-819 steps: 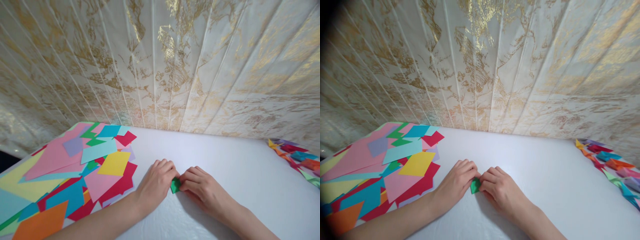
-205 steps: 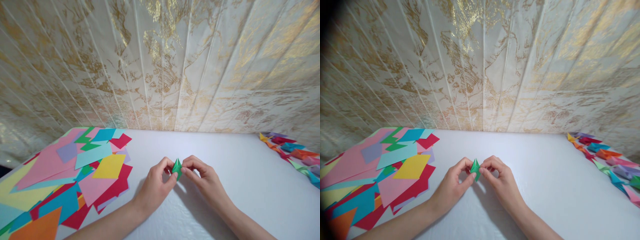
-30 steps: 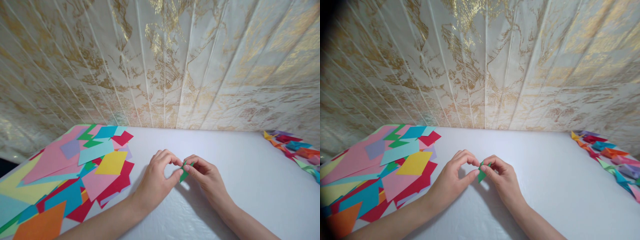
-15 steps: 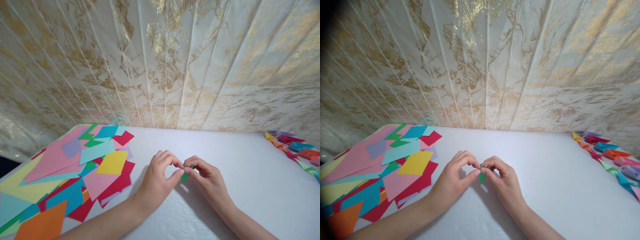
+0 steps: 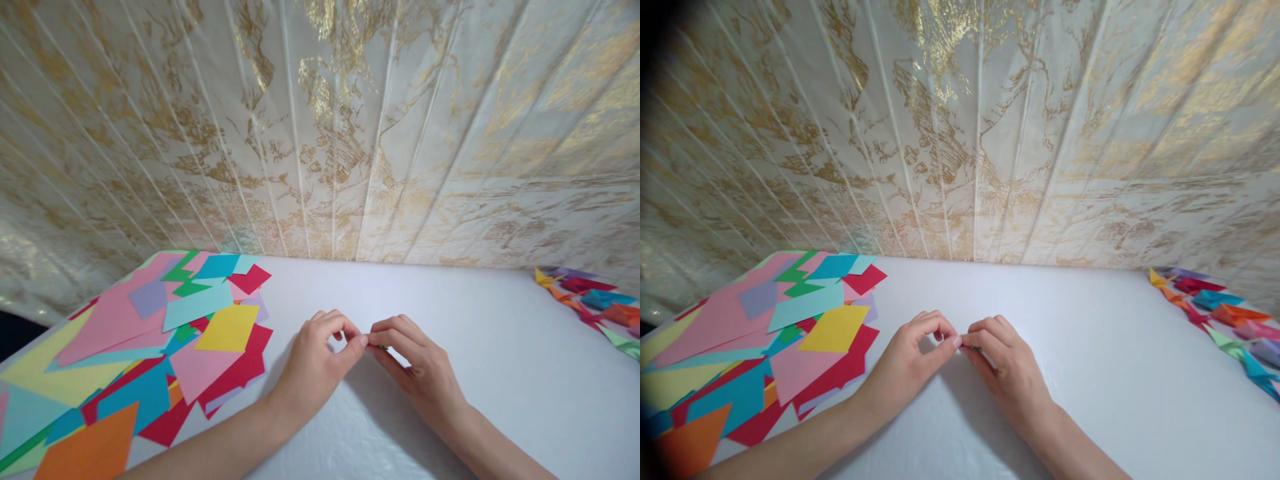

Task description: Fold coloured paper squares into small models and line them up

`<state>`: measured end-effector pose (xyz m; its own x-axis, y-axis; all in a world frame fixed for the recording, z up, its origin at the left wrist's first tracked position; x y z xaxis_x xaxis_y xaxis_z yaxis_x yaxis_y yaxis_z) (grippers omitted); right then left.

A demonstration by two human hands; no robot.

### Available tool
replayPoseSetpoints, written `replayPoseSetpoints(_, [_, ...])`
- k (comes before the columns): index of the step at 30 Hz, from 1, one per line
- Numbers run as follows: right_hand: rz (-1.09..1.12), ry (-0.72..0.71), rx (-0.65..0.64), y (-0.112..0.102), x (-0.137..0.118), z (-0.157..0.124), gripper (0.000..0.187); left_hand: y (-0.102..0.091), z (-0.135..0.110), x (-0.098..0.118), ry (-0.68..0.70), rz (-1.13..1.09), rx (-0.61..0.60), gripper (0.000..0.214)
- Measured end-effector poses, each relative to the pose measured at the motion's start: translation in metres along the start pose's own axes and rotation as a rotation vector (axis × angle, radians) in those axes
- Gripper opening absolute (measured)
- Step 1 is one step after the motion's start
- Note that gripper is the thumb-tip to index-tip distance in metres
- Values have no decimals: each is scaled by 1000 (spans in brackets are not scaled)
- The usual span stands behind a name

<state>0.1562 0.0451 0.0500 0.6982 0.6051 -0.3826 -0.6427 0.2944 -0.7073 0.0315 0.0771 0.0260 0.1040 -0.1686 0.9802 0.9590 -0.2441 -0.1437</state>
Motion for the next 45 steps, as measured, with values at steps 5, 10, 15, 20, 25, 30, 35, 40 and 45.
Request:
replayPoseSetpoints(5, [-9, -10, 37, -4, -3, 0, 13, 6, 1, -17, -182, -181, -43, 20])
replayPoseSetpoints(10, [-1, -16, 45, -8, -4, 0, 15, 12, -2, -27, -279, -316, -68, 28])
replayPoseSetpoints(15, [9, -23, 66, -12, -5, -1, 18, 20, -5, -33, -366, -430, -125, 33])
replayPoseSetpoints(20, [95, -3, 45, -11, -4, -1, 19, 27, -4, -30, -375, -457, -224, 33])
replayPoseSetpoints(25, [245, 160, 37, -6, 14, -2, 12, 16, 3, -7, -140, -312, -198, 14])
replayPoseSetpoints(30, [362, 287, 0, 4, 27, -8, 10, 6, 1, 19, 142, -62, -117, 7])
replayPoseSetpoints(35, [444, 350, -41, 13, 30, -10, 11, 4, -1, 21, 207, -4, -58, 10])
replayPoseSetpoints(40, [428, 334, -2, 8, 25, -7, 8, 3, -8, 35, 361, 189, -14, 12])
replayPoseSetpoints(45, [470, 401, -9, 10, 25, -9, 14, 11, -14, 40, 415, 271, -20, 14])
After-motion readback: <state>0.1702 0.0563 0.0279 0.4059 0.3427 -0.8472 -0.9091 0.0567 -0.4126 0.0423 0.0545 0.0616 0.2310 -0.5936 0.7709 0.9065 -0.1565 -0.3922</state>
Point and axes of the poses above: each hand's wrist, its own z-axis towards the middle knuckle, its own y-axis out of the palm, x = y × z, the point moved 10 cm from there along z, towards the middle knuckle, and after that the axes turned 14 degrees about -z, right-handed, at the moved point
